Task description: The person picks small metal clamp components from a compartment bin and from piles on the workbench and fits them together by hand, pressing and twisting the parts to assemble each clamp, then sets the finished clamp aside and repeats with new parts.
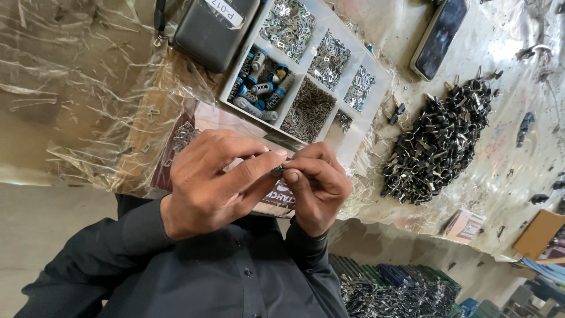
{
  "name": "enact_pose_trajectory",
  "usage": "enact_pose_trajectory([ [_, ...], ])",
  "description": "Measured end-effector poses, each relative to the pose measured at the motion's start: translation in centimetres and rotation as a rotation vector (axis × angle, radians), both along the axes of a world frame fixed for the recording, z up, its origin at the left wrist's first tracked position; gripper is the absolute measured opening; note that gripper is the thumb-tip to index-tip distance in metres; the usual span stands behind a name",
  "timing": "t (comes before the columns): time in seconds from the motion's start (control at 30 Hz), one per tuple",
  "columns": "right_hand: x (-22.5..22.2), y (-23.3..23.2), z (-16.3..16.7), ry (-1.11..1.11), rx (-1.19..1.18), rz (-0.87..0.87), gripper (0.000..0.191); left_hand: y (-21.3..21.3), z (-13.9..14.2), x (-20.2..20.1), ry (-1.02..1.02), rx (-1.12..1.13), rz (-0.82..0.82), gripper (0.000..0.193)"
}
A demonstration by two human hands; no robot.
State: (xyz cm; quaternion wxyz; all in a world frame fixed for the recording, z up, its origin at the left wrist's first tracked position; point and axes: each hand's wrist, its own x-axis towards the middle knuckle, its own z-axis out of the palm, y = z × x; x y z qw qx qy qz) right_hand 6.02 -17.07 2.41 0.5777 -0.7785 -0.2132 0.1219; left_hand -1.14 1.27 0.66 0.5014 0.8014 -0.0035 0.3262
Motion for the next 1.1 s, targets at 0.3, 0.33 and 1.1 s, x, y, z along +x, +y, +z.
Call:
enact_pose_trajectory([
  [0.3, 0.4, -0.2, 0.4, -0.043, -0.024, 0.026, 0.011, -0.1, -0.1, -0.1, -0.004, 0.008, -0.025, 0.047],
  [0.33, 0.4, -0.2, 0.5, -0.047, -0.015, 0.023, 0.011, -0.1, -0.1, -0.1, -0.005, 0.012, -0.025, 0.047],
  [1.1, -0.1, -0.4, -1.5, 0.096, 0.206, 0.021, 0.018, -0.1, -0.3, -0.3, 0.038, -0.097, -0.035, 0.047],
])
